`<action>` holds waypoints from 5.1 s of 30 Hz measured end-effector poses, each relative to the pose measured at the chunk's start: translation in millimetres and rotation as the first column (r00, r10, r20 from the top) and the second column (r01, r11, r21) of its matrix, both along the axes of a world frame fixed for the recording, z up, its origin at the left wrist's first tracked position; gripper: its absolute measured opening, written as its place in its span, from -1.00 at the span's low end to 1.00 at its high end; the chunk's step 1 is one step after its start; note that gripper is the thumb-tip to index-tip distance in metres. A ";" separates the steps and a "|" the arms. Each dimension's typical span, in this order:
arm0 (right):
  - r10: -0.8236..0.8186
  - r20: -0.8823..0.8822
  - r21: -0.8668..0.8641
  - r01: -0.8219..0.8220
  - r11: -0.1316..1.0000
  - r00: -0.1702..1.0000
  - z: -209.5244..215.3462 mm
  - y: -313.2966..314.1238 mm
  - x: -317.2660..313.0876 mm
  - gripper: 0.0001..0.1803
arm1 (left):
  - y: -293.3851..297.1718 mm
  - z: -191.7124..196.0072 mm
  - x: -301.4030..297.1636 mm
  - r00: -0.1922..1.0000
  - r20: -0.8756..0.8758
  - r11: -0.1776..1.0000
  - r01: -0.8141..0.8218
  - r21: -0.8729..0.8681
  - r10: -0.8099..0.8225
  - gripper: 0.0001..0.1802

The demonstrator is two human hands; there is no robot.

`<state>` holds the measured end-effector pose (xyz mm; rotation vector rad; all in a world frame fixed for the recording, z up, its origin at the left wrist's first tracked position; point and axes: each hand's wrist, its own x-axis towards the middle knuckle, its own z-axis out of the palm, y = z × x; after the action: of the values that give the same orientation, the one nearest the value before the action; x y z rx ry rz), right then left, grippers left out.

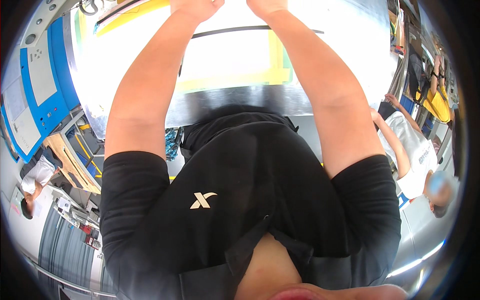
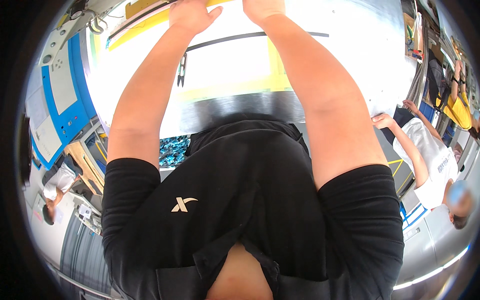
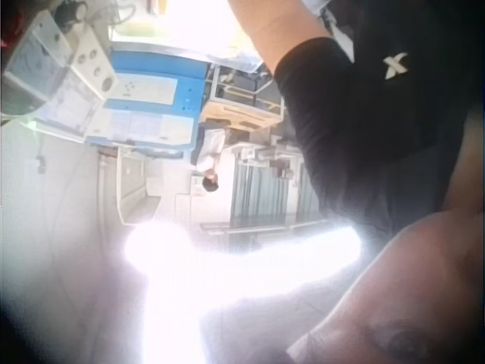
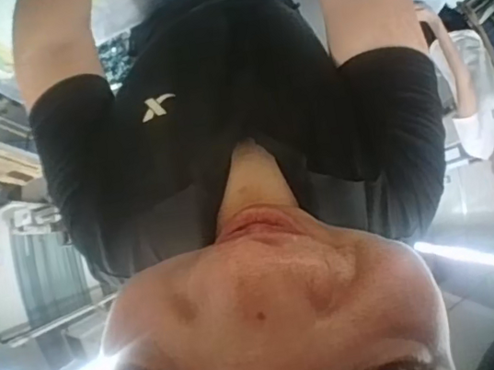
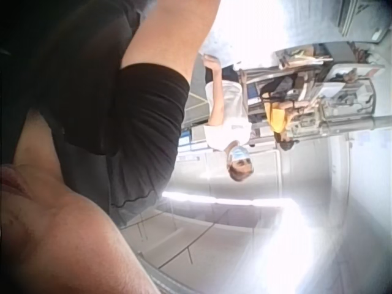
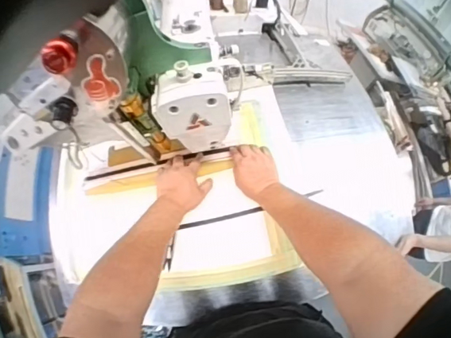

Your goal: The person assembles black cables with blue connectors on a workbench. They pick up cables, align them, and place them into a machine or jig for processing. Another person in a white shirt assists by handing over cables and operating the machine.

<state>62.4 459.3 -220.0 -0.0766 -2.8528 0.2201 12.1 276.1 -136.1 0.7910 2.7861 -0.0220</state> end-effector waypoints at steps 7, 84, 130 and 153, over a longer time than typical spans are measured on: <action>0.026 0.034 -0.023 -0.025 0.999 0.999 7.9 -46.6 -9.1 -0.62 | -27.7 -29.9 -17.7 0.999 0.026 0.999 -0.037 -0.038 0.038 -0.13; -0.232 0.151 -0.374 0.273 0.886 0.961 -15.3 -176.5 -31.2 -0.71 | -333.6 -151.3 -93.4 0.916 -0.373 0.979 -0.081 0.190 0.148 -0.31; -0.255 0.216 -0.204 0.299 0.932 0.943 -9.8 -172.4 -53.3 -0.75 | -344.3 -152.1 -95.8 0.917 -0.369 0.974 -0.076 0.215 0.153 -0.33; -0.359 0.148 -0.147 0.379 0.914 0.922 -16.1 -113.4 -29.7 -0.66 | -416.2 -138.4 -140.0 0.956 -0.291 0.996 0.046 0.080 -0.021 -0.18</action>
<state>32.7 345.9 -236.1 -0.6808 -2.8558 0.3926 -127.9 -140.1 -274.5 0.9232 3.0673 -0.0271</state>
